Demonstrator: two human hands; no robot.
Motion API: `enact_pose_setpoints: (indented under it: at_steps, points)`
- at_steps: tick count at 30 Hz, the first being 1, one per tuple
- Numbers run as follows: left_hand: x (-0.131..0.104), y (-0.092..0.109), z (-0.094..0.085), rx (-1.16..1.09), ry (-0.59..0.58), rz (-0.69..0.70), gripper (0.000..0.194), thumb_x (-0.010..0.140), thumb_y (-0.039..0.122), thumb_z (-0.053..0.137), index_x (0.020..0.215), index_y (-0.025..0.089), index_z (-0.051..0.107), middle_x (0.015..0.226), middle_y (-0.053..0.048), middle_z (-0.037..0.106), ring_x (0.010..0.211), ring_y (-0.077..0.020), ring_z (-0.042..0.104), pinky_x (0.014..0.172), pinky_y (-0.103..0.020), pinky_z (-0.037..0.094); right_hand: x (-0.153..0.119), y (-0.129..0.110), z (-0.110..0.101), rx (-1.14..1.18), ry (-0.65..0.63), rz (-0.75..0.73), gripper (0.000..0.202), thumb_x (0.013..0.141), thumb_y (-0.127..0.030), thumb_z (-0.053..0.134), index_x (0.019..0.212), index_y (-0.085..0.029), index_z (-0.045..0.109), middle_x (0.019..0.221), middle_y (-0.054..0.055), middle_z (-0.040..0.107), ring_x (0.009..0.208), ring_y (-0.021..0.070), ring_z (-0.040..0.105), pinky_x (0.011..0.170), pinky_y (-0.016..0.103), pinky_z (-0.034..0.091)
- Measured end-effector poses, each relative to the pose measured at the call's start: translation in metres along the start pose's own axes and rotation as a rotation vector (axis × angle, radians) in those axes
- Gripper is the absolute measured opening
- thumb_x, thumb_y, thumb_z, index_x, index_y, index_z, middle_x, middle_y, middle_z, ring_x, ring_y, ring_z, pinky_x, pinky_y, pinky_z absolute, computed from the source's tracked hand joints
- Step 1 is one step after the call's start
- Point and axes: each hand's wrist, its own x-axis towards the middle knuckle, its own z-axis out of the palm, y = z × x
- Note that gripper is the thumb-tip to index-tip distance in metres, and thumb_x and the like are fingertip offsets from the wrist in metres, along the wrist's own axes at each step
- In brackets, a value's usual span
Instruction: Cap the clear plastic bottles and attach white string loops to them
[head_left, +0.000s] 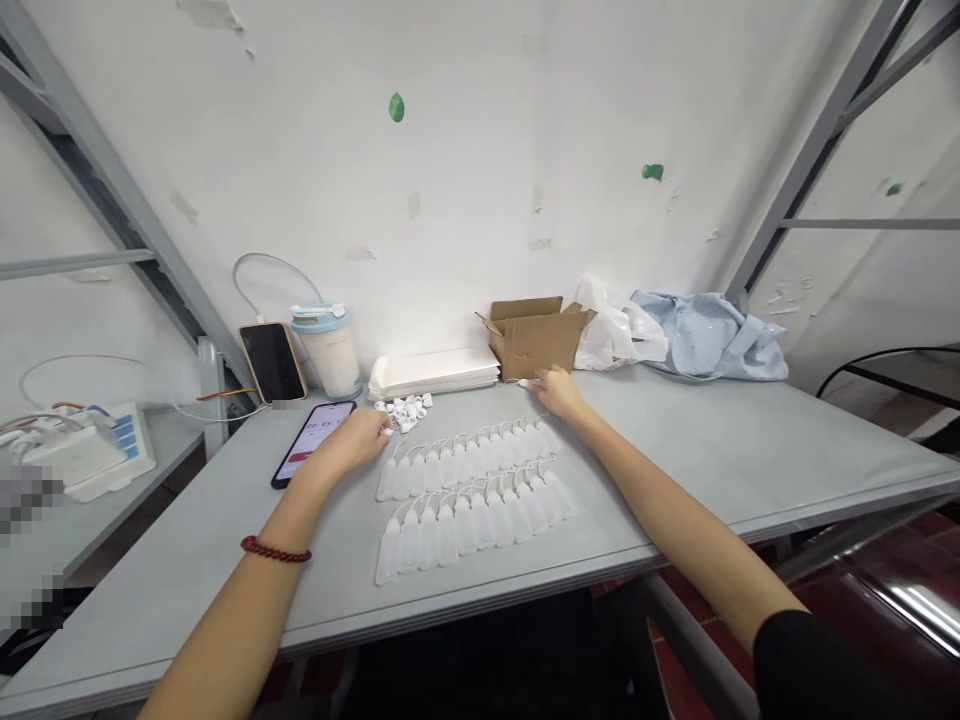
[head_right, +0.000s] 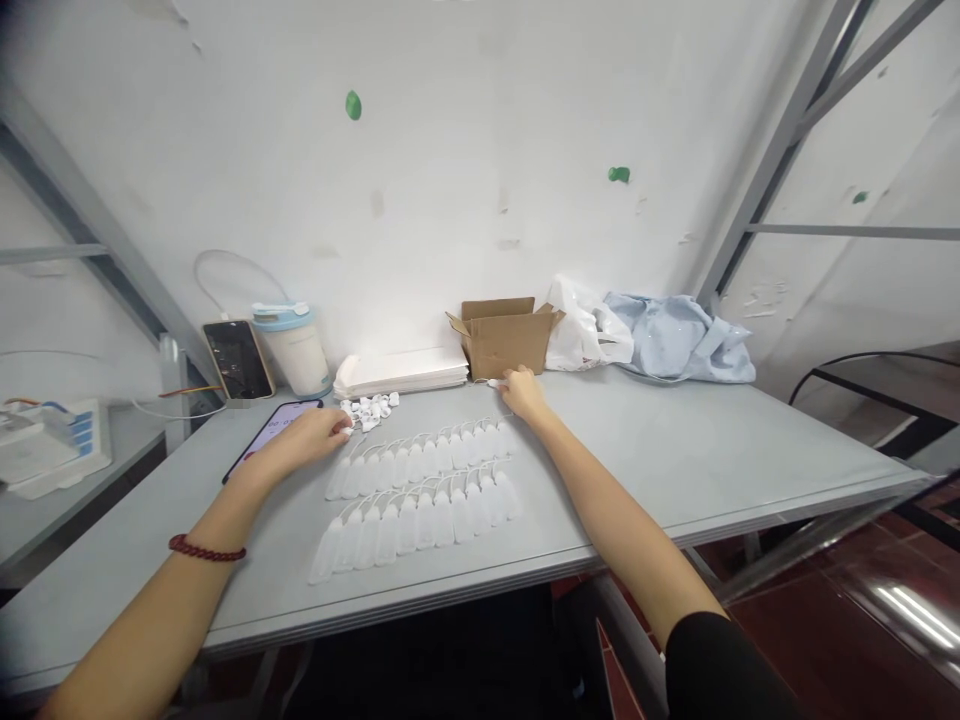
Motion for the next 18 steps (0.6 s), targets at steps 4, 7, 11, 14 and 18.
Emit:
enact_pose_setpoints:
  at_steps: [4, 7, 11, 14, 18]
  points:
    - [-0.002, 0.010, -0.010, 0.192, -0.041, -0.041, 0.021, 0.070, 0.016, 0.046, 0.082, 0.016, 0.064, 0.084, -0.011, 0.070, 0.081, -0.0255, 0.064, 0.067, -0.028, 0.043, -0.003, -0.003, -0.018, -0.037, -0.017, 0.031, 0.031, 0.086, -0.023, 0.050, 0.111, -0.008, 0.061, 0.114, 0.021, 0.058, 0.106, 0.0281, 0.054, 0.077, 0.029, 0.039]
    - [-0.002, 0.015, -0.013, 0.138, 0.028, -0.048, 0.022, 0.073, 0.021, 0.046, 0.088, 0.015, 0.062, 0.085, -0.010, 0.070, 0.082, -0.0254, 0.064, 0.069, -0.029, 0.044, -0.011, -0.008, -0.041, -0.024, -0.099, -0.019, 0.023, 0.084, -0.020, 0.047, 0.094, -0.011, 0.066, 0.098, 0.015, 0.066, 0.093, 0.0235, 0.060, 0.069, 0.026, 0.039]
    - [-0.002, 0.020, -0.007, 0.046, 0.121, -0.007, 0.023, 0.074, 0.026, 0.047, 0.087, 0.015, 0.062, 0.083, -0.010, 0.069, 0.078, -0.0249, 0.064, 0.070, -0.031, 0.045, -0.028, -0.015, -0.070, 0.057, -0.492, -0.109, 0.019, 0.075, -0.025, 0.056, 0.062, -0.013, 0.063, 0.067, 0.008, 0.067, 0.061, 0.0164, 0.061, 0.053, 0.023, 0.038]
    - [-0.002, 0.025, -0.001, 0.021, 0.193, 0.020, 0.022, 0.074, 0.028, 0.048, 0.086, 0.016, 0.063, 0.086, -0.010, 0.069, 0.080, -0.0252, 0.064, 0.071, -0.033, 0.045, -0.037, -0.019, -0.079, 0.096, -0.740, -0.092, 0.020, 0.071, -0.026, 0.057, 0.056, -0.013, 0.058, 0.067, 0.008, 0.067, 0.059, 0.0150, 0.061, 0.050, 0.023, 0.040]
    - [0.000, 0.031, 0.005, -0.075, 0.270, 0.036, 0.022, 0.073, 0.031, 0.051, 0.081, 0.015, 0.064, 0.082, -0.009, 0.069, 0.072, -0.0229, 0.064, 0.069, -0.033, 0.046, -0.038, -0.023, -0.078, 0.026, -0.787, -0.047, 0.019, 0.067, -0.025, 0.059, 0.053, -0.012, 0.057, 0.066, 0.008, 0.066, 0.060, 0.0153, 0.061, 0.051, 0.024, 0.042]
